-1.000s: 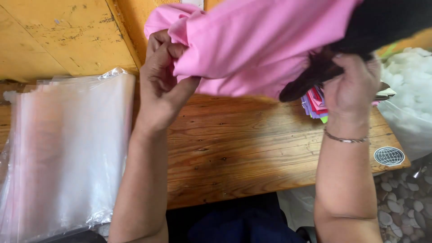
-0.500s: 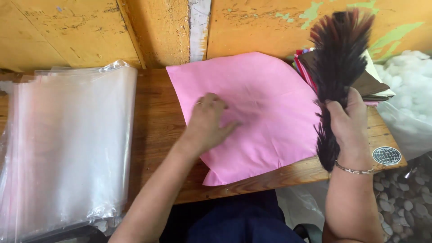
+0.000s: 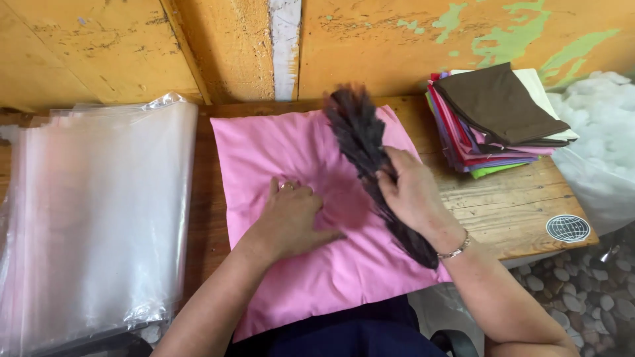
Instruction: Adjusting the stuffing and smoothing the surface of a pink pillowcase on a workbench.
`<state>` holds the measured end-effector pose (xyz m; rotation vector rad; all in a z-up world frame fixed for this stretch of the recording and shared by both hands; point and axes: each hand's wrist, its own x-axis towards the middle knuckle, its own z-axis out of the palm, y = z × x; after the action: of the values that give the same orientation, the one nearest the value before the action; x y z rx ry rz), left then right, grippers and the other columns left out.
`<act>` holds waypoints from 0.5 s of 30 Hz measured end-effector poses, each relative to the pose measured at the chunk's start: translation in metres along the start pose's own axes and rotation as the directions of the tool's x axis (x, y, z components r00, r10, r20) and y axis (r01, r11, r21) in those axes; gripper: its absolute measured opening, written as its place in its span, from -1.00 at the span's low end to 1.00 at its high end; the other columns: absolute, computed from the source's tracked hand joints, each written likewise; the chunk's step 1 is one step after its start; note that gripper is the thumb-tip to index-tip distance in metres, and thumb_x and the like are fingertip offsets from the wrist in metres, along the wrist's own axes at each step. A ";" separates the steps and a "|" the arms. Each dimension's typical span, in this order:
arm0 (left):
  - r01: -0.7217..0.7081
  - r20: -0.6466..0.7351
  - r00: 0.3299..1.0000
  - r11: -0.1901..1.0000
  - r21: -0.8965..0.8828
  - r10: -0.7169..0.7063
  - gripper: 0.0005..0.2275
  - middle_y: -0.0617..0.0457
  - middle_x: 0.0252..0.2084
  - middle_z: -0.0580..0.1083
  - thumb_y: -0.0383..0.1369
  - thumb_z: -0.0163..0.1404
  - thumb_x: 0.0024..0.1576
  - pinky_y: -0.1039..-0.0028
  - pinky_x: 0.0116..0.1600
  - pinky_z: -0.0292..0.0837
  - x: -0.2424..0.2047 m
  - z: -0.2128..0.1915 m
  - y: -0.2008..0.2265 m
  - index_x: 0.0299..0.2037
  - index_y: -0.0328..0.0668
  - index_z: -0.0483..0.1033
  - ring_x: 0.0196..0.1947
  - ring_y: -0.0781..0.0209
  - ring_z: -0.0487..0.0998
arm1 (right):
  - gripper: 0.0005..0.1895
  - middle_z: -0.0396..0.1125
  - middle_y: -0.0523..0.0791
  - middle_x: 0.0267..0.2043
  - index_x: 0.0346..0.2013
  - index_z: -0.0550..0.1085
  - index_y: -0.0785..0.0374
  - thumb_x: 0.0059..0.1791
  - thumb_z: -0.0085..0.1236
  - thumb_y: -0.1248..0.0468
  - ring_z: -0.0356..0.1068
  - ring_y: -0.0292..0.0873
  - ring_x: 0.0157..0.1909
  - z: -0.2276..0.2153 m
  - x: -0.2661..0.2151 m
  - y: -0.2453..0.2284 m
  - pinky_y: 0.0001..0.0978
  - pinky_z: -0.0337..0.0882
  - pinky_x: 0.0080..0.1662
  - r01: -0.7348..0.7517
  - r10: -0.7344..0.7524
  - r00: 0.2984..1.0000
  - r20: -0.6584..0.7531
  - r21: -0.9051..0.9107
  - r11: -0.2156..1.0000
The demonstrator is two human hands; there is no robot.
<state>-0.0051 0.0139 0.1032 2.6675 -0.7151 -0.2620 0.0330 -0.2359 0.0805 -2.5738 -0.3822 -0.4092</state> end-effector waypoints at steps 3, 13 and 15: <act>0.177 -0.194 0.969 0.976 0.127 -0.151 -0.19 -0.32 0.49 0.05 0.30 -0.21 0.14 -0.49 0.41 -0.38 0.015 0.028 -0.008 0.43 -0.18 0.14 0.49 -0.47 -0.08 | -0.27 0.33 0.23 0.07 0.34 0.27 0.33 -0.15 0.19 0.36 0.46 0.40 -0.05 0.035 -0.017 -0.037 0.22 0.51 -0.03 0.015 0.014 0.953 0.303 -0.094 0.995; 0.132 -0.017 0.991 0.950 0.282 -0.133 -0.27 -0.27 0.58 -0.21 0.22 -0.45 0.26 -0.47 0.42 -0.60 0.025 0.043 -0.005 0.53 -0.06 -0.06 0.54 -0.43 -0.39 | -0.20 0.47 0.16 -0.04 0.16 0.47 0.30 0.23 -0.65 -0.21 0.45 0.31 0.08 0.054 0.040 0.131 0.18 0.42 0.06 -0.468 0.572 0.802 0.169 -0.418 0.779; 0.132 0.025 0.989 0.939 0.319 -0.148 -0.26 -0.24 0.59 -0.22 0.24 -0.48 0.23 -0.52 0.40 -0.59 0.028 0.047 -0.006 0.52 -0.04 -0.06 0.54 -0.47 -0.42 | -0.49 0.49 0.11 -0.05 0.26 0.42 0.10 0.12 -0.20 -0.04 0.51 0.30 -0.03 0.046 0.038 0.152 0.17 0.50 -0.04 -0.318 0.470 0.854 0.224 -0.491 0.811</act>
<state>0.0090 -0.0101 0.0559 3.0346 -0.6271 -0.2699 0.1298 -0.3314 -0.0101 -3.0716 0.1796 0.1271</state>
